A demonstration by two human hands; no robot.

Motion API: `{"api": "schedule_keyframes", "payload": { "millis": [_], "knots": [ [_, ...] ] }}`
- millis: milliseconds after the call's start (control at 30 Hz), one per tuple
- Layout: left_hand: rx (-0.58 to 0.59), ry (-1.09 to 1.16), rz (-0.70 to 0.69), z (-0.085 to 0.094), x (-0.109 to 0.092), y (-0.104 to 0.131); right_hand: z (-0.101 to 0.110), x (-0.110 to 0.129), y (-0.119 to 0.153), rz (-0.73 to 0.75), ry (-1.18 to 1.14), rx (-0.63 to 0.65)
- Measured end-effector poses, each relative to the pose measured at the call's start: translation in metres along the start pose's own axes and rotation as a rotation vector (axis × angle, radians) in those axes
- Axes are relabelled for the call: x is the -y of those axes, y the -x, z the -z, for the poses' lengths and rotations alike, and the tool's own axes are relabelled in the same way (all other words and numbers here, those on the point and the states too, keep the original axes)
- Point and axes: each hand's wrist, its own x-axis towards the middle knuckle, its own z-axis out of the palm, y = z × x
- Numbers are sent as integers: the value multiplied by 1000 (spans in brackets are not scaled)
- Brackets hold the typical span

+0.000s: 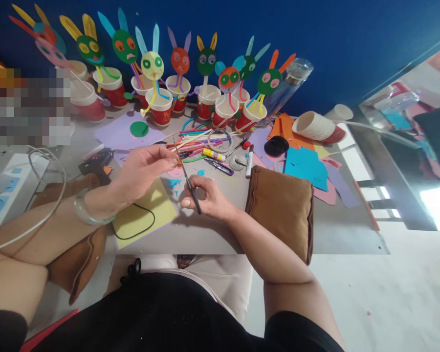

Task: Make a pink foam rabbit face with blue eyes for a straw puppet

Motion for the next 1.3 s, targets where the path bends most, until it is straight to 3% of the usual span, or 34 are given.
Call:
{"api": "schedule_keyframes", "payload": {
  "millis": [1300],
  "knots": [
    [13, 47, 19, 0, 0, -1, 4, 2, 1, -35, -6, 41]
  ]
}}
